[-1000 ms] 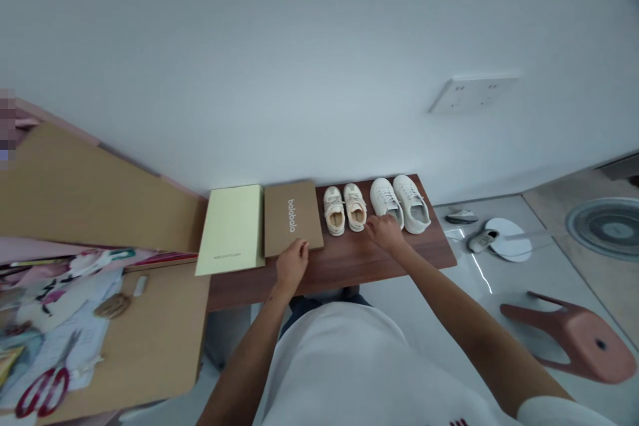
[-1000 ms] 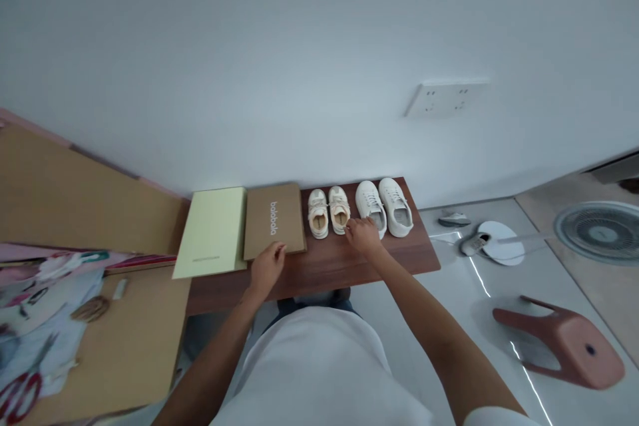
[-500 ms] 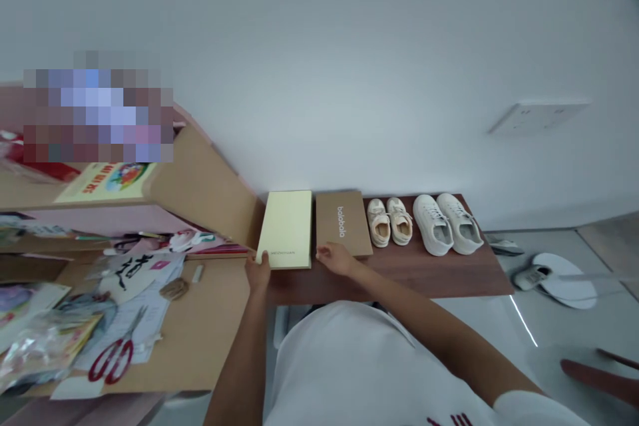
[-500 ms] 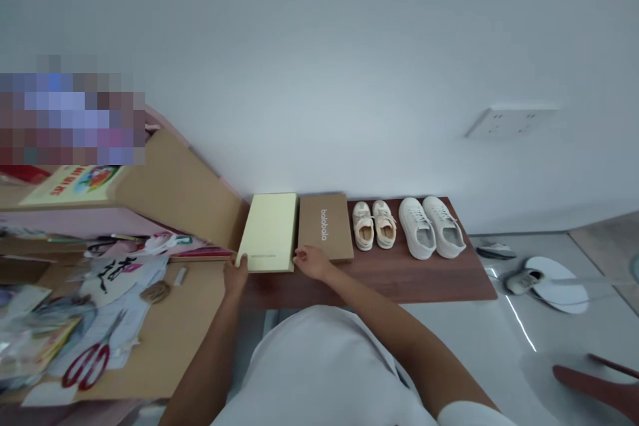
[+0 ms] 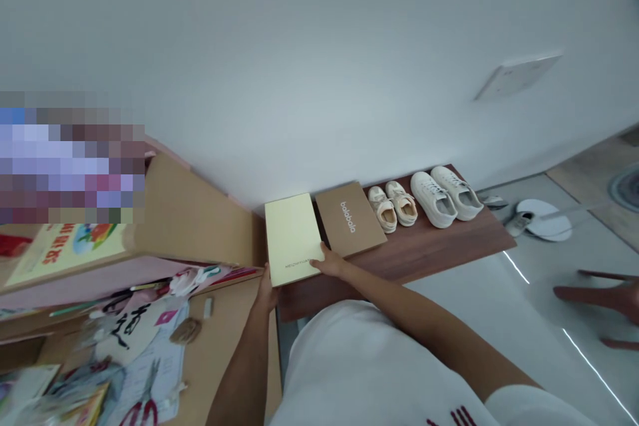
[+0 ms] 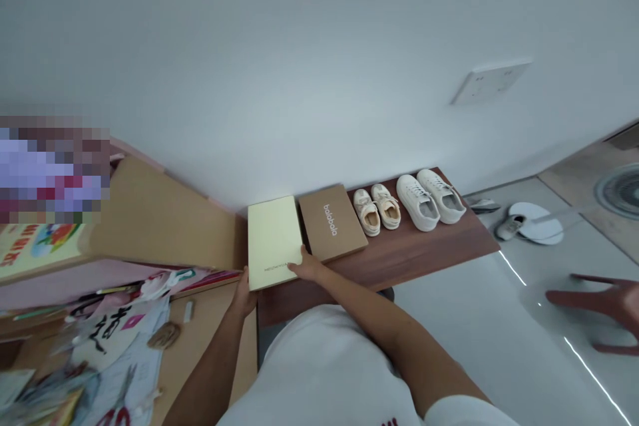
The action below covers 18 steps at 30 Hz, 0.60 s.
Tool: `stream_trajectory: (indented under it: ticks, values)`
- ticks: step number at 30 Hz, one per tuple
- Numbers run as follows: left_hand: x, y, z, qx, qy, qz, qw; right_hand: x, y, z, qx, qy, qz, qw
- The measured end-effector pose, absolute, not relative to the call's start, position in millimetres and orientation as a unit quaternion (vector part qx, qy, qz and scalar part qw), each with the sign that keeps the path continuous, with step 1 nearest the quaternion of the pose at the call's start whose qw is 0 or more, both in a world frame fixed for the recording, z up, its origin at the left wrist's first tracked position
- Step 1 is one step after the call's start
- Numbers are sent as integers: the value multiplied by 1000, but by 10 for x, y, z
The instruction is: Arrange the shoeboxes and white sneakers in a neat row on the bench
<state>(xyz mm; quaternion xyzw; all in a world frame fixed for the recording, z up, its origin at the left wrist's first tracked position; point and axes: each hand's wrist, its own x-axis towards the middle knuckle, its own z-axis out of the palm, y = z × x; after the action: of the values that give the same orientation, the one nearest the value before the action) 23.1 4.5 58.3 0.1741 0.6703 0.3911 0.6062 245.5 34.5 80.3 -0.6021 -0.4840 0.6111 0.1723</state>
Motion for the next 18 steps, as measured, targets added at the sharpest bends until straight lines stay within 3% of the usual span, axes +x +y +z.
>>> stream_trajectory:
  ticks: [3,7,13,15,18]
  values:
    - [121,-60,681,244,725,329,554,2490,287,762,-585,-414,665,210]
    - [95,-305,868,347,786,356,366,2386,186,742,-536,-327,746,220]
    - [640,-597,1042,486,783,317,225,2223,80,763,-433,-237,841,224]
    - [861,-621,1021,545,762,299,182,2219,89,751,-424,-219,844,245]
    - [1106,-615,963,612,725,266,174,2237,123,716,-528,-242,767,272]
